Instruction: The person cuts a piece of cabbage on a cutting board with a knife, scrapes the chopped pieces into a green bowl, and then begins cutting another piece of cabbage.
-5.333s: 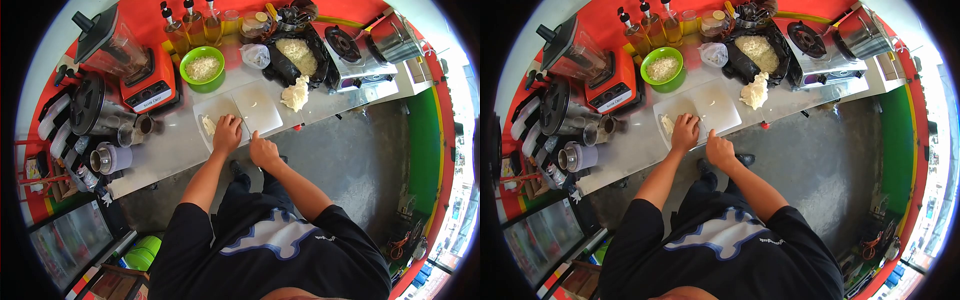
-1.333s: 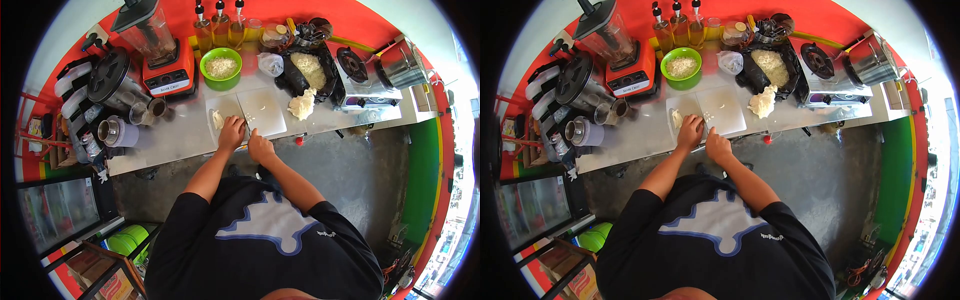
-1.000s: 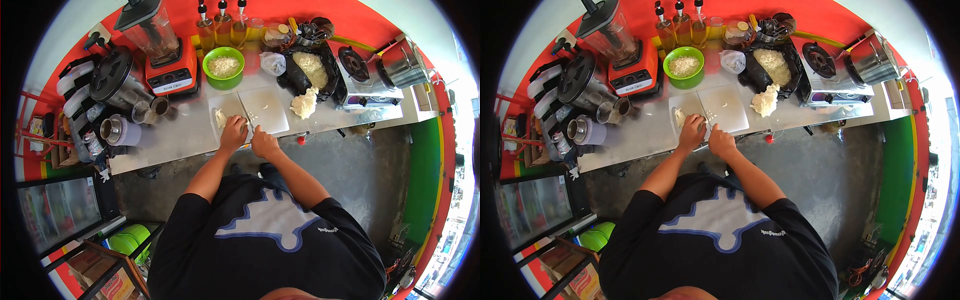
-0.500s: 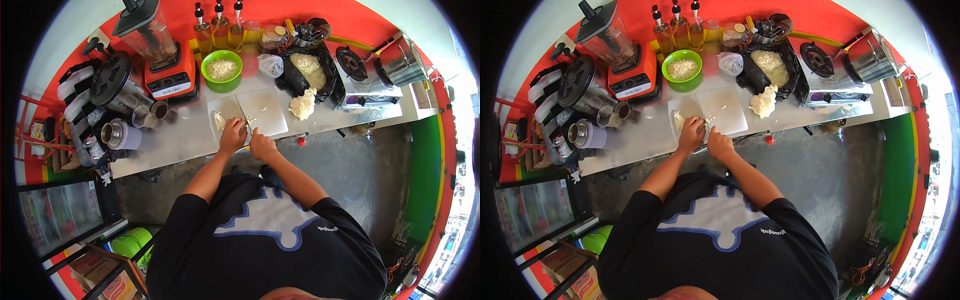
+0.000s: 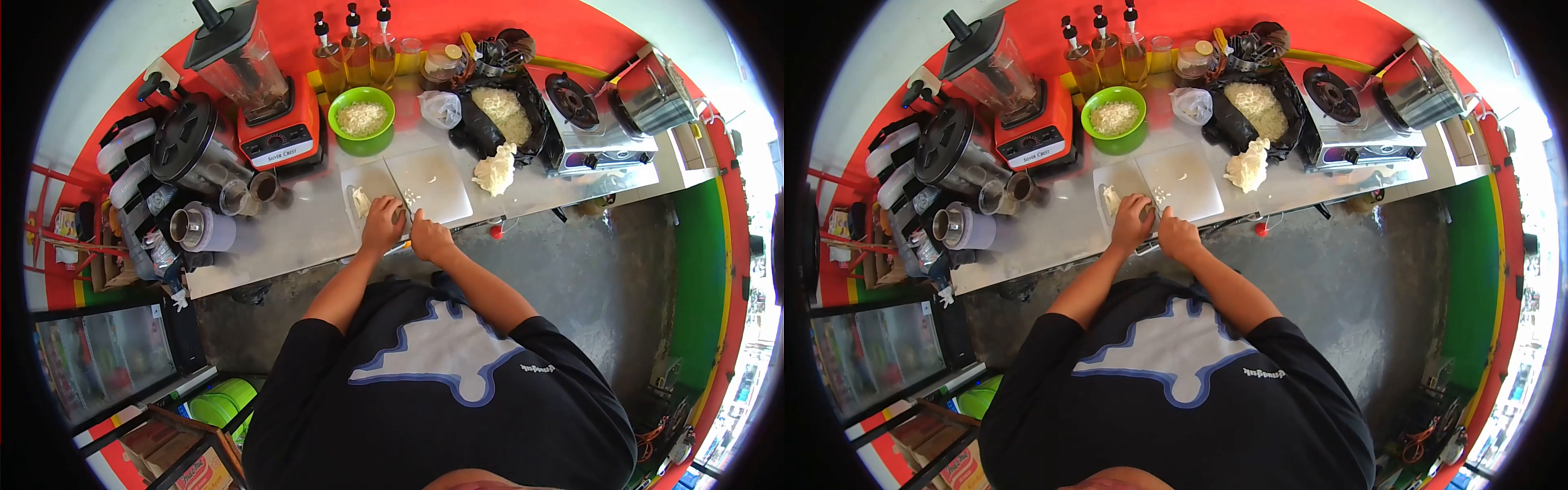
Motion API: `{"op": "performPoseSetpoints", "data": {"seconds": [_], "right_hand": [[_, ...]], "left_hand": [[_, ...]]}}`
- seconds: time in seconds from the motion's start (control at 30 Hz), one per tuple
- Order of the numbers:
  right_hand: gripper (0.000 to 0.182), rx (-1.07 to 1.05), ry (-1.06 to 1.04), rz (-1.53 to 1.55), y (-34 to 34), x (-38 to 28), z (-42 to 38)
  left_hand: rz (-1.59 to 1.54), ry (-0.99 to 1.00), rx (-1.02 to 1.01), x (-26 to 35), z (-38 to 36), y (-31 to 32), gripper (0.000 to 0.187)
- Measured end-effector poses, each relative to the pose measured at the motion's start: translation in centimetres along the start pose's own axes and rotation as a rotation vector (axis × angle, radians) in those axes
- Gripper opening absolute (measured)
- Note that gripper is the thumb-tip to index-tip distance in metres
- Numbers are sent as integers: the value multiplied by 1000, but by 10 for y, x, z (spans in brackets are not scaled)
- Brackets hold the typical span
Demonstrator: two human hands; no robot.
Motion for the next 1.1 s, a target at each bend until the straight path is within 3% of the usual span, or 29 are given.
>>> {"op": "performPoseSetpoints", "data": {"seconds": [0.3,0.5,0.87,0.93,1.1], "right_hand": [[32,-46,-7,43,-1,9,2],[41,-64,-140,125,16,26,-3],[39,87,61,143,9,91,-15],[37,205,117,202,1,99,-16],[34,276,-30,275,-8,74,-20]], "left_hand": [[-21,-5,-15,1,-1,-1,19],[4,-5,-17,0,-2,-1,19],[18,16,-27,0,-1,-1,19],[8,8,-37,1,1,0,19],[45,-34,-116,-5,8,9,21]]}}
Point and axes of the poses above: each hand's wrist, its own z-axis towards the middle knuckle, its own y-axis out of the palm, x = y × z, the point moved 8 cm from there along z, towards the middle knuckle, and after that the axes turned 13 degrees about -z, right-handed, at the moved point
